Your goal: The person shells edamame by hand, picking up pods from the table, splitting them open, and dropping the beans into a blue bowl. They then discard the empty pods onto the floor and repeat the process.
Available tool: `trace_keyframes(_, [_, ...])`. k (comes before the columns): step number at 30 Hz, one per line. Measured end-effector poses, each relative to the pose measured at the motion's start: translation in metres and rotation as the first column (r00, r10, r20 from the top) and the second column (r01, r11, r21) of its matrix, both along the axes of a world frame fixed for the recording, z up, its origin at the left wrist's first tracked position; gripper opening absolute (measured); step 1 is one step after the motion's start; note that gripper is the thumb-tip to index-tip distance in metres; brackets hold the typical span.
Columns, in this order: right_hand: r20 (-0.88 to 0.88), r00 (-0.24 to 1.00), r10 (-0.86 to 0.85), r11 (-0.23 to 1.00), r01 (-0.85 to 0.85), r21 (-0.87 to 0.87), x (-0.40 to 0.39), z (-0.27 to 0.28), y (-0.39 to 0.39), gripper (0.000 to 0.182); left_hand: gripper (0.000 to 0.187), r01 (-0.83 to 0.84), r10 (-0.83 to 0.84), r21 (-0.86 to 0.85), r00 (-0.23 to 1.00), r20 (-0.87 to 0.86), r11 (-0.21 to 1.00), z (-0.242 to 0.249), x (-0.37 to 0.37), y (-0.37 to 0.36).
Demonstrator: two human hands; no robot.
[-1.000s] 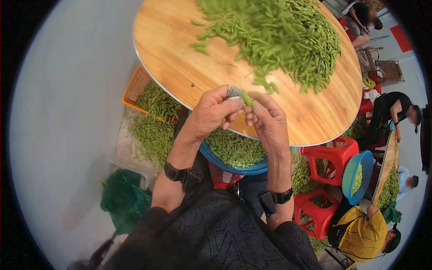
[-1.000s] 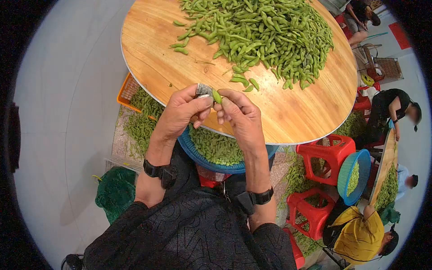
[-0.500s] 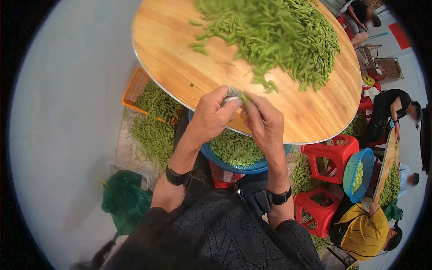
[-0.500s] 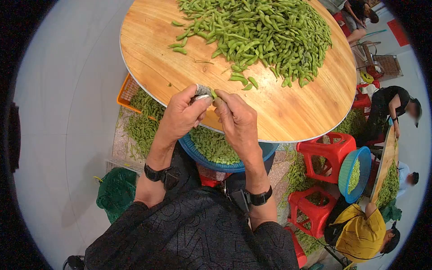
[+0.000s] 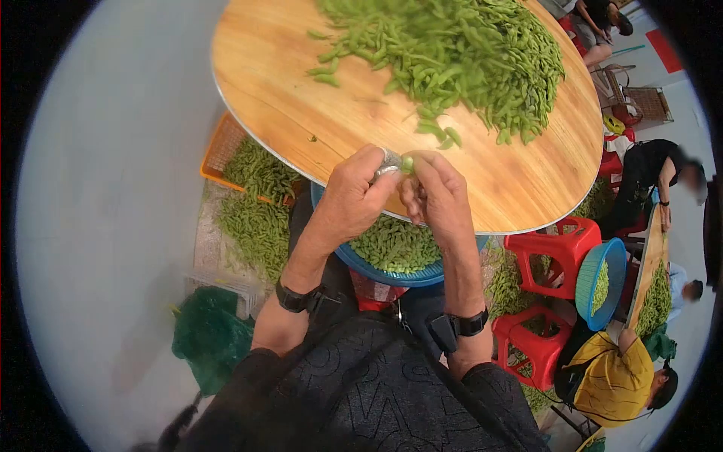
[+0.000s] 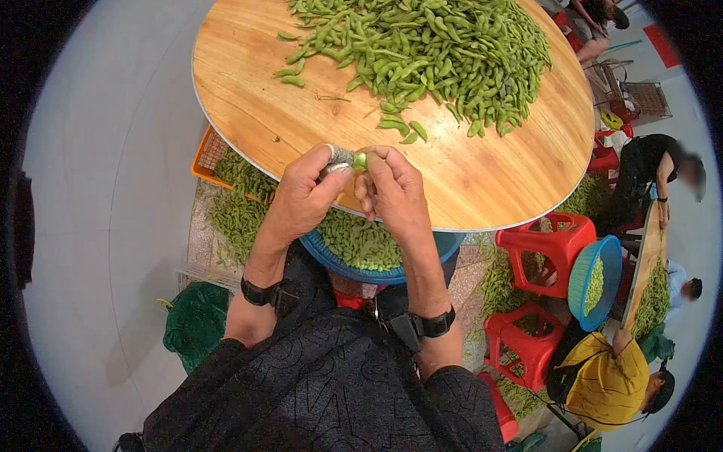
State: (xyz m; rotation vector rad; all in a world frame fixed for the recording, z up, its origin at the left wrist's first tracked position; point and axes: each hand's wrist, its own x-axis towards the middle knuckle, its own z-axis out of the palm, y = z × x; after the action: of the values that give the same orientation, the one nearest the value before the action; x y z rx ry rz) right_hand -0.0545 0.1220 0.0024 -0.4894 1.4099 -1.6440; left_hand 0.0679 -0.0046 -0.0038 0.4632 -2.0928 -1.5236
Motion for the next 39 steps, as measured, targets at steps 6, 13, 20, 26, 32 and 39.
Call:
trace_keyframes(6, [-0.294,0.954,-0.062,0.998,0.065,0.001,0.013,-0.007,-0.003,0.028,0.009,-0.012,0.009,-0.147,1.000,-0.019,0.989,0.000,-0.001,0.000])
trace_keyframes(13, [0.001,1.000,-0.020,0.998,0.020,-0.056,0.001,-0.003,0.002,0.024,0.008,0.058,-0.059,-0.120,0.998,-0.010,0.991,0.009,0.004,-0.002])
trace_keyframes(20, [-0.024,0.997,-0.078,0.997,0.078,0.007,0.006,-0.004,-0.005,0.020,0.009,-0.007,-0.002,-0.216,0.999,-0.041,0.976,0.001,0.003,0.004])
trace_keyframes(26, [-0.198,0.980,0.017,0.990,0.011,0.140,0.008,0.003,0.012,0.022,0.013,-0.164,0.167,-0.201,0.986,-0.005,0.966,-0.001,0.018,-0.011])
trace_keyframes(32, [-0.595,0.733,0.329,0.931,-0.145,0.336,0.016,0.022,0.057,0.016,0.016,-0.298,0.300,-0.037,0.948,0.104,0.954,-0.010,0.064,-0.055])
trace_keyframes(39, [-0.768,0.640,-0.017,0.964,0.213,0.156,-0.021,0.014,0.054,0.017,0.020,-0.385,0.394,-0.087,0.886,0.243,0.919,-0.004,0.078,-0.080])
